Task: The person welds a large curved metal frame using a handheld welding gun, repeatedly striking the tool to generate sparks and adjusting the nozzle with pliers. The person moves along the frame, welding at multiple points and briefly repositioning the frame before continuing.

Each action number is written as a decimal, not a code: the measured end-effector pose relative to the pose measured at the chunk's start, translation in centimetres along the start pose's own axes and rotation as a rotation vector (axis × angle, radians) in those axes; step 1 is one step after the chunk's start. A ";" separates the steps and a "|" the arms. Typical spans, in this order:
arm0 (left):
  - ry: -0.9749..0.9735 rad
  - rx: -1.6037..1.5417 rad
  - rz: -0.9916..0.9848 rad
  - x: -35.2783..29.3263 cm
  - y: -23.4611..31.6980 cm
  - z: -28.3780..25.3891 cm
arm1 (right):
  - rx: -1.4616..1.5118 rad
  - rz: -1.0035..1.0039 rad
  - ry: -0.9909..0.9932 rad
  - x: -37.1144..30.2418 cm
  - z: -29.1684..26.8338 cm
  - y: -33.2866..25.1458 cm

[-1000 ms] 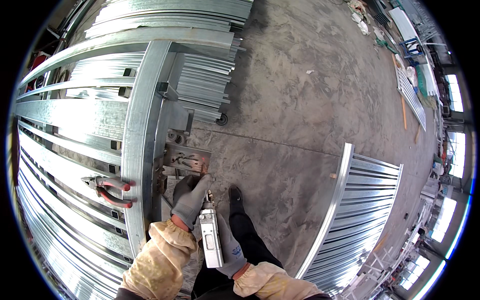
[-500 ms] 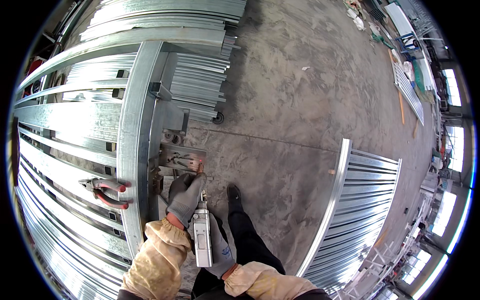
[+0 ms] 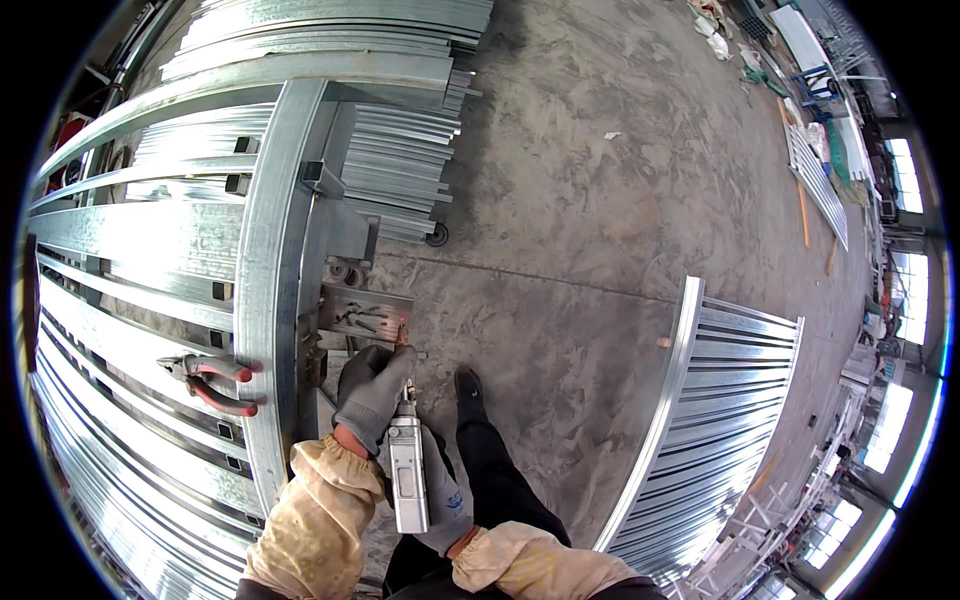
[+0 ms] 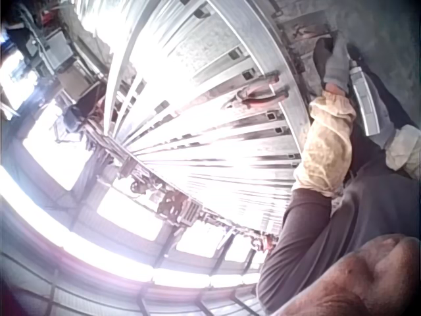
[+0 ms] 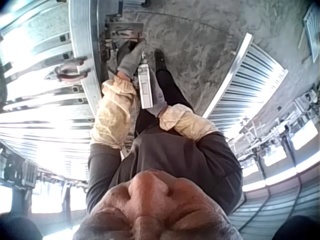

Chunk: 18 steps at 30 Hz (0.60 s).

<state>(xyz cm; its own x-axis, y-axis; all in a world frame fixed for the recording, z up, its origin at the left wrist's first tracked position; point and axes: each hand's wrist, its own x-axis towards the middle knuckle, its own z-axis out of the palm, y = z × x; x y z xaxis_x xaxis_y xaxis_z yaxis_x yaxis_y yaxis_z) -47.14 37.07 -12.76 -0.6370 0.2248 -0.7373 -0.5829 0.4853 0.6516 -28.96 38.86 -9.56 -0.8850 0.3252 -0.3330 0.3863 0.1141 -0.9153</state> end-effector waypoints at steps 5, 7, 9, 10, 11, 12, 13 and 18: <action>0.009 -0.028 -0.035 0.1 0.0 -0.1 | -0.012 -0.021 0.001 0.3 0.0 -0.3; 0.011 -0.024 -0.030 0.1 0.0 -0.2 | -0.039 -0.012 -0.010 0.3 0.0 0.0; 0.009 -0.025 -0.041 0.0 0.2 -0.2 | -0.098 0.004 -0.028 0.1 -0.1 0.3; 0.006 -0.036 -0.039 0.1 0.0 -0.2 | -0.115 0.007 -0.035 0.0 -0.1 0.3; 0.003 -0.047 -0.036 0.2 -0.3 -0.2 | -0.109 0.001 -0.035 0.2 -0.2 0.2; 0.001 -0.058 -0.034 0.3 -0.5 -0.2 | -0.107 0.000 -0.036 0.1 -0.2 0.3; 0.002 -0.045 -0.033 0.4 -0.5 -0.2 | -0.106 0.001 -0.036 0.1 -0.2 0.3; 0.000 -0.097 -0.009 0.2 -0.4 -0.1 | 0.040 0.043 -0.037 -0.6 0.5 1.3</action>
<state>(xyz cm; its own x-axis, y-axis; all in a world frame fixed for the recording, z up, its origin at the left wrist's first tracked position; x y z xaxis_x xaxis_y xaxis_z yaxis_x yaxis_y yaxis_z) -47.08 36.86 -13.09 -0.6320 0.2207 -0.7429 -0.6344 0.4033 0.6595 -28.07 38.39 -10.65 -0.8773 0.2939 -0.3794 0.4138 0.0629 -0.9082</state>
